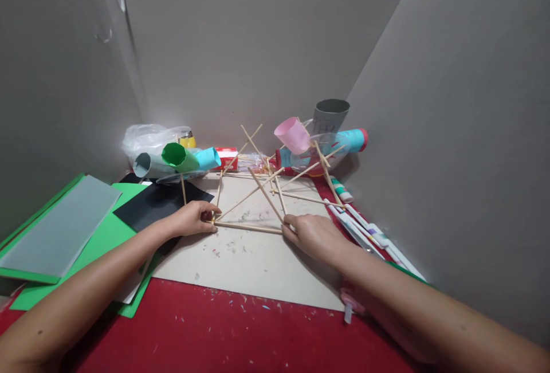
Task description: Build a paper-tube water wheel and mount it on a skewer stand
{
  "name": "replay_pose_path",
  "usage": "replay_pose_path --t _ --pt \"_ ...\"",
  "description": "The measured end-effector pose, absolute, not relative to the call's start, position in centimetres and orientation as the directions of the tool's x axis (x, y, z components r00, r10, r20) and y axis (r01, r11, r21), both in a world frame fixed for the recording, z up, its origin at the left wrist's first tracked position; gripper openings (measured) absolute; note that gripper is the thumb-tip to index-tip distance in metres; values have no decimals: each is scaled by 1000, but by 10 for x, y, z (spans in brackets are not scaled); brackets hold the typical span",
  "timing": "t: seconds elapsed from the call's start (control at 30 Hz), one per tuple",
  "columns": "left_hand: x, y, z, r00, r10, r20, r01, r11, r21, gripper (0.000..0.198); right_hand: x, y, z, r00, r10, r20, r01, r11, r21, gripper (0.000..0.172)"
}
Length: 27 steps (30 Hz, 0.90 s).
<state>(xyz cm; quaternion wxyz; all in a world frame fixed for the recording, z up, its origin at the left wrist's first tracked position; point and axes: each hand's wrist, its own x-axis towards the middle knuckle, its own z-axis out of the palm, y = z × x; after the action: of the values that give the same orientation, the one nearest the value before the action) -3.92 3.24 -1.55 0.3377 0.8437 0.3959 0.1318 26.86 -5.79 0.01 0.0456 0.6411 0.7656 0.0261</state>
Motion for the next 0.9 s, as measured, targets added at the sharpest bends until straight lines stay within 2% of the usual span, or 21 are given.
replay_pose_path --t 0.4,0.47,0.63,0.9 --pt "-39 23 4 669 736 -105 645 -504 575 62 272 -57 6 -170 985 -32 979 172 107 25" --pt "-39 24 4 672 736 -88 638 -514 573 56 271 -56 6 -177 984 -26 980 179 93 25" --pt "-35 28 -2 678 733 -61 625 -530 573 26 268 -49 3 -194 981 -20 980 195 35 23" --pt "-35 30 -7 666 744 -59 623 -510 593 23 264 -10 6 -129 992 -2 989 128 -69 27"
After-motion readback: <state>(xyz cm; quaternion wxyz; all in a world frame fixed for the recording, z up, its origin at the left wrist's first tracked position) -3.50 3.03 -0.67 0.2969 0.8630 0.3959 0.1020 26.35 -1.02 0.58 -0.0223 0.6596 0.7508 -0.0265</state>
